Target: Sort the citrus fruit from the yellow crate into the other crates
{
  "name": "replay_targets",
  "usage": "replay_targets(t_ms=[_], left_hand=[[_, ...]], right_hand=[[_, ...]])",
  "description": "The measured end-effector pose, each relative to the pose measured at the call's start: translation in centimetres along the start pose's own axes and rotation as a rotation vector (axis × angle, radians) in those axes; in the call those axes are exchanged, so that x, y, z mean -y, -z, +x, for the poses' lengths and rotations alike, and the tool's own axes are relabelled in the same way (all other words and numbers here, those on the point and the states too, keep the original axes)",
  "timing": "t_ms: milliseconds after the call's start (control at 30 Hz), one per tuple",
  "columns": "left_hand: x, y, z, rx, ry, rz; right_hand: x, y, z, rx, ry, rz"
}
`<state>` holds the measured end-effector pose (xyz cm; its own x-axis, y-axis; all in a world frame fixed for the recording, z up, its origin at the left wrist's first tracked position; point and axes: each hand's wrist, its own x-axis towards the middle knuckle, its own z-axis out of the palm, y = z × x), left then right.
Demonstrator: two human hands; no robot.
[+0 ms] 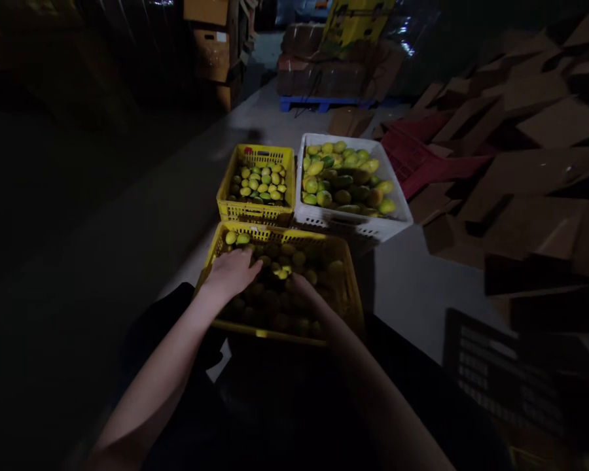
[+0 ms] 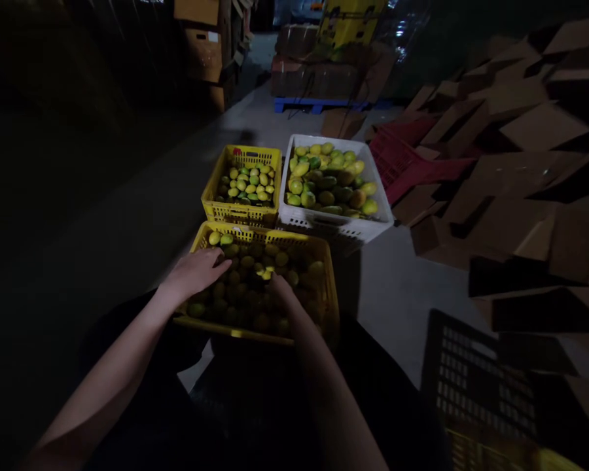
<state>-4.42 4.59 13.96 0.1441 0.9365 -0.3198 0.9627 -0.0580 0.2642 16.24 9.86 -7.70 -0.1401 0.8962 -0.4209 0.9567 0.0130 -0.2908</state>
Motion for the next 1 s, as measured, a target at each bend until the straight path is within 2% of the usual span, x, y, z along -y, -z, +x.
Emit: replay_targets(t_ms=[133, 267, 433, 533, 633, 767, 800, 867, 933, 1000], left_hand=[[0.4, 0.0, 1.0, 0.032, 0.025, 0.040], [1.7, -0.6, 1.6, 0.041, 0.030, 0.039], [3.5, -1.1, 2.3, 0.054, 0.089, -0.072], [3.7, -1.0, 2.4, 0.068, 0.111, -0.111], [3.3, -0.8, 2.2, 0.021, 0.088, -0.255], [2.4, -0.3, 2.3, -0.113, 0.067, -0.725], [2.1, -0.1, 2.4, -0.117, 0.073, -0.876], [1.8, 0.3, 2.7, -0.074, 0.090, -1.199], [1.6, 0.7, 2.9, -0.039, 0.119, -1.498], [1.7, 1.0, 2.9, -0.056, 0.184, -1.711]], right_hand=[[1.9, -2.1, 3.2, 0.006, -0.062, -0.002], [3.0, -3.0, 5.6, 0.011, -0.103, -0.003], [3.4, -3.6, 5.2, 0.055, -0.098, 0.063], [4.1, -2.8, 4.1, 0.078, -0.077, 0.191], [6.1, 0.1, 3.3, 0.032, -0.019, 0.357], [10.6, 6.5, 0.8, -0.060, 0.095, 0.548], [11.8, 8.3, -0.3, -0.087, 0.148, 0.617], [13.6, 11.4, -3.0, -0.142, 0.376, 0.940], [14.1, 13.5, -5.1, -0.161, 0.490, 1.040], [13.1, 14.1, -5.8, -0.228, 0.486, 0.990]])
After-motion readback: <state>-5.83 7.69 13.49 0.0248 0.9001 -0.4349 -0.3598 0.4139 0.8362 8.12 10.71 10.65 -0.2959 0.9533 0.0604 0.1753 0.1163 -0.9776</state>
